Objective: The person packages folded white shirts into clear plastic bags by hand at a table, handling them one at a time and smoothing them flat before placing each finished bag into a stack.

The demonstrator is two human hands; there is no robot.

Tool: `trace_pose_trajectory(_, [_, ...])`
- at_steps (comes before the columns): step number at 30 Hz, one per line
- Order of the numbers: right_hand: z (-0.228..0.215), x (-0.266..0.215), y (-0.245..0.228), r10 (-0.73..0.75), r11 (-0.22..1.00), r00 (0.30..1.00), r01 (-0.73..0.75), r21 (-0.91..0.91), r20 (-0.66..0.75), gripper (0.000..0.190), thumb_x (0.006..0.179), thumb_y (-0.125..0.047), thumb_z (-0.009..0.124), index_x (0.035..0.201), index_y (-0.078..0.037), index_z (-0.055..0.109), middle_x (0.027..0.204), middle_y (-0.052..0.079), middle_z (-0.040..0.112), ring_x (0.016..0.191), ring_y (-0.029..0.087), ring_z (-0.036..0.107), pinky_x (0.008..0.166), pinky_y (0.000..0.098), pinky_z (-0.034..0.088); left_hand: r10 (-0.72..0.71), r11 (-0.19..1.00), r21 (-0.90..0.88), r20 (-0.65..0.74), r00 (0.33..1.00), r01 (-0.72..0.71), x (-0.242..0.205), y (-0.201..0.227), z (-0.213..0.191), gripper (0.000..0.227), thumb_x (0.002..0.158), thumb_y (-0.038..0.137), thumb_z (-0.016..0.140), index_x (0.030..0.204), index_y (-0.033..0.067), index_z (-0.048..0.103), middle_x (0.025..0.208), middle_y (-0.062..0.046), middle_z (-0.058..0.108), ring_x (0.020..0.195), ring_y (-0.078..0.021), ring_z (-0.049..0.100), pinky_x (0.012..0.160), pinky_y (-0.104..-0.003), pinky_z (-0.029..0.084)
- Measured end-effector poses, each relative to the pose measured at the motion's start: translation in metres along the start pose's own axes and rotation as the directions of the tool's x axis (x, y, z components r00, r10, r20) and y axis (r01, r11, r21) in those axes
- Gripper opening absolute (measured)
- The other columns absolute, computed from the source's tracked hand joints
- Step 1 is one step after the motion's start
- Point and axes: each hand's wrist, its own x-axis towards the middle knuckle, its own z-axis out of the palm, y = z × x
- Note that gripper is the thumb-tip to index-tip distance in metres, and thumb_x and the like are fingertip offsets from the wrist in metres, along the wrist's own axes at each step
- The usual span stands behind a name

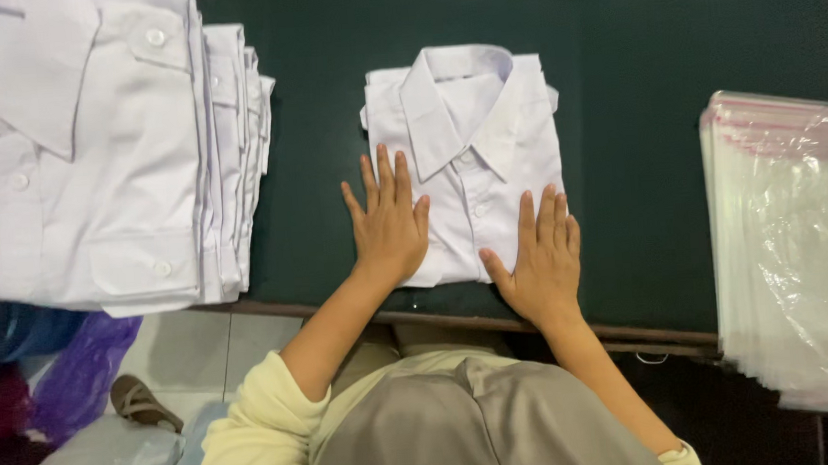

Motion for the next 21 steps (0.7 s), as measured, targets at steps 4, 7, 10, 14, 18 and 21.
trace_pose_trajectory(4, [-0.005,0.006,0.010,0.043,0.995,0.976,-0.022,-0.099,0.215,0.093,0.082,-0.072,0.034,0.145,-0.004,0.025,0.147,0.028,0.023,0.138,0.039,0.022,0.106,0.0536,0.018,0.033,0.999,0.037,0.061,0.998,-0.035,-0.001,0.001,0.001,0.070,0.095,0.040,0.035,0.147,0.0007,0.010,0.151,-0.029,0.001,0.137,-0.0503,-0.004,0.098,-0.074,0.000])
trace_pose_trajectory(7, [-0.035,0.032,-0.001,-0.008,0.991,1.000,0.006,0.133,0.015,0.082,0.090,-0.060,0.036,0.143,0.002,0.027,0.146,0.031,0.024,0.136,0.043,0.022,0.103,0.0596,0.021,0.057,0.998,-0.018,0.078,0.995,-0.056,0.000,0.002,0.000,0.074,0.094,0.043,0.036,0.146,-0.0020,0.008,0.149,-0.032,-0.003,0.136,-0.0521,-0.007,0.102,-0.069,0.002])
trace_pose_trajectory(10, [-0.051,0.080,-0.014,-0.091,0.996,0.988,0.093,0.007,-0.129,0.082,0.093,-0.060,0.033,0.149,-0.002,0.017,0.153,0.023,0.008,0.141,0.038,0.004,0.106,0.0609,0.005,0.043,0.999,0.021,0.131,0.990,-0.046,0.000,0.003,-0.003,0.076,0.094,0.047,0.034,0.146,-0.0008,0.005,0.149,-0.032,-0.005,0.135,-0.0523,-0.009,0.102,-0.070,-0.002])
trace_pose_trajectory(14, [-0.005,0.108,0.007,0.086,0.991,0.987,-0.099,0.090,0.135,0.087,0.089,-0.068,0.024,0.149,-0.006,0.012,0.155,0.016,0.008,0.142,0.034,0.001,0.102,0.0720,0.004,0.021,1.000,0.015,0.164,0.986,-0.024,-0.001,0.004,-0.008,0.078,0.093,0.049,0.036,0.147,0.0020,0.005,0.150,-0.029,-0.007,0.136,-0.0509,-0.009,0.101,-0.070,-0.003])
trace_pose_trajectory(18, [-0.009,0.099,0.015,0.097,0.991,0.963,-0.118,0.068,0.250,0.086,0.088,-0.070,0.022,0.149,-0.009,0.012,0.155,0.010,0.008,0.143,0.029,0.002,0.103,0.0712,0.006,0.051,0.998,0.045,0.010,0.999,-0.051,-0.012,0.007,-0.002,0.077,0.089,0.047,0.044,0.146,0.0029,0.016,0.150,-0.029,0.005,0.133,-0.0574,0.000,0.097,-0.074,0.002])
trace_pose_trajectory(21, [-0.009,0.092,0.016,0.109,0.992,0.955,-0.122,0.031,0.276,0.084,0.089,-0.068,0.021,0.148,-0.009,0.012,0.155,0.010,0.007,0.143,0.029,0.002,0.102,0.0721,0.006,0.296,0.952,0.140,-0.191,0.936,-0.273,-0.013,0.020,-0.008,0.055,0.081,0.039,0.055,0.125,0.0083,0.044,0.138,-0.025,0.030,0.126,-0.0603,0.017,0.089,-0.080,0.011])
